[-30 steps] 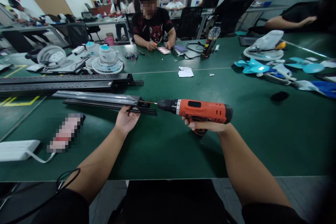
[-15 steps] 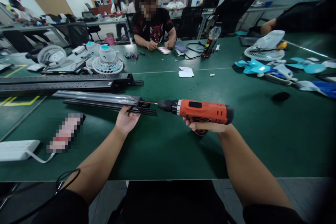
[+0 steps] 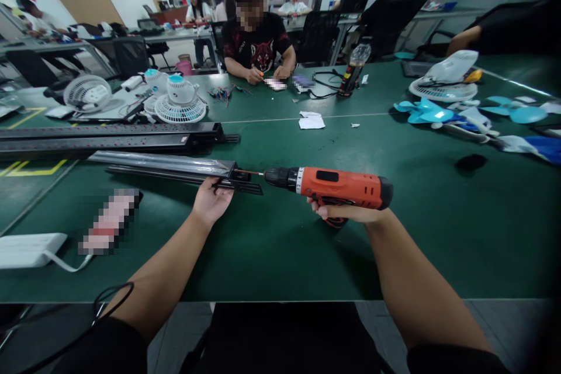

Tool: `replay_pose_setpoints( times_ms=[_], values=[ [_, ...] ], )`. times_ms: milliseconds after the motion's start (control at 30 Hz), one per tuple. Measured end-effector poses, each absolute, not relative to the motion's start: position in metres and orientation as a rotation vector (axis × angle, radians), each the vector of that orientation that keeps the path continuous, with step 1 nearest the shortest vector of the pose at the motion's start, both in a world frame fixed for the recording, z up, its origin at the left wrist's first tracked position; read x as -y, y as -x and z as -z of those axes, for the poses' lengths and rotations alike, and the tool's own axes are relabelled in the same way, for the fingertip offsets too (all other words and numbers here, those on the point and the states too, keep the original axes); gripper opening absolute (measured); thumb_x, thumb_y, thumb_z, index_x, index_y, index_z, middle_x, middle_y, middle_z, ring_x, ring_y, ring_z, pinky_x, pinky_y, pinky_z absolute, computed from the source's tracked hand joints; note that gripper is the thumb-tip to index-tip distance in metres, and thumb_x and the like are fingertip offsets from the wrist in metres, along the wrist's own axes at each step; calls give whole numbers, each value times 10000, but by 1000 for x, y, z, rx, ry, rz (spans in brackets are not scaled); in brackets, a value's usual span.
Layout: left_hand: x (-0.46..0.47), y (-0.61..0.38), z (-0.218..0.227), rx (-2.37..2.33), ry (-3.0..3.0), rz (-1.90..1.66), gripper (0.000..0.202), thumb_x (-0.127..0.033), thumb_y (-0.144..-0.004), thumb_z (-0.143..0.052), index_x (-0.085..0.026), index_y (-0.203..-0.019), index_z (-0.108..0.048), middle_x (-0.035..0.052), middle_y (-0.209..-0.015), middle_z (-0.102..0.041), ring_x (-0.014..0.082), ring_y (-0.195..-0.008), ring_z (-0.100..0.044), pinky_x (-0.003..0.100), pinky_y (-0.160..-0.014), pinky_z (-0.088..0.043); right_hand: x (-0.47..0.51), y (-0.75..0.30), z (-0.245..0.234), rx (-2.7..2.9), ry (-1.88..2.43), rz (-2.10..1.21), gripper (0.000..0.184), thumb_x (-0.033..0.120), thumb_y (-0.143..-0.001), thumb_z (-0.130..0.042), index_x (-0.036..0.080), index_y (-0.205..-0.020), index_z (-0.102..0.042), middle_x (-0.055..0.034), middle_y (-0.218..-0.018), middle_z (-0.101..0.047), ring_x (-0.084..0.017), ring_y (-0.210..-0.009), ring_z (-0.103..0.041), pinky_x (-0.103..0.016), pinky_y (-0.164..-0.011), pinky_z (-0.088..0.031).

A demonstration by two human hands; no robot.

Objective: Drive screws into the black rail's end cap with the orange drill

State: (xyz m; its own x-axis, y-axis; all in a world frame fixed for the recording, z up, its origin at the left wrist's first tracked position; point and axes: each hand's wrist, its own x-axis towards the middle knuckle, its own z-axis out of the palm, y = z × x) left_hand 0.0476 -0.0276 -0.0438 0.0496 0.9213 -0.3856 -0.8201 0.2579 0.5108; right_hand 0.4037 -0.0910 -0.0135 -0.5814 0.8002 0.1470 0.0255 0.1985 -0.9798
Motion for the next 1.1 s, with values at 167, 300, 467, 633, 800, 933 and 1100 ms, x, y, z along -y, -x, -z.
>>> replay_pose_setpoints(
  times_ms=[167,300,467,633,800,933,1100],
  values=[
    [29,-48,41,-771,-174,-1349,288,-25,-873,-575,-204,-689,-444,-94,-515,-396,41,-369,-338,199,-487,-409,90,-404,17,1823,738,-1423,205,300,-963,-815,179,-1113,-746,-9,-850,-751,-132,-715,-731,-280,-703,-649],
    [30,-49,39,-770,-193,-1330,294,-34,-907,-537,-203,-683,-450,-97,-497,-342,45,-370,-340,197,-488,-403,90,-404,18,1826,704,-1391,193,277,-975,-804,179,-1132,-747,-7,-855,-745,-129,-727,-728,-280,-715,-648],
    [30,-48,39,-748,-212,-1322,291,-45,-938,-482,-197,-689,-479,-89,-494,-337,49,-373,-349,202,-489,-402,88,-404,18,1868,632,-1397,209,267,-992,-783,174,-1173,-731,-5,-859,-734,-121,-722,-711,-253,-657,-623],
    [30,-48,39,-755,-198,-1313,281,-47,-942,-493,-203,-709,-479,-92,-501,-344,52,-375,-344,205,-488,-404,86,-404,18,1908,632,-1369,226,269,-993,-777,165,-1186,-721,3,-842,-709,-119,-709,-700,-250,-640,-618],
    [31,-49,38,-748,-207,-1310,297,-48,-939,-509,-212,-702,-438,-93,-512,-339,53,-383,-344,209,-480,-387,87,-404,14,1964,623,-1289,188,241,-1002,-754,170,-1173,-724,16,-816,-678,-108,-682,-671,-244,-643,-609],
    [32,-49,37,-766,-216,-1298,309,-62,-921,-564,-218,-697,-418,-103,-506,-288,58,-384,-340,211,-477,-377,86,-404,13,1998,602,-1225,165,240,-1005,-756,183,-1157,-724,20,-815,-669,-118,-692,-683,-271,-689,-630],
    [32,-49,37,-779,-205,-1303,334,-75,-924,-560,-219,-675,-389,-100,-496,-269,61,-389,-344,212,-486,-386,83,-406,17,2041,578,-1197,201,248,-1015,-751,175,-1200,-722,22,-805,-668,-122,-689,-684,-275,-682,-640]
  ],
)
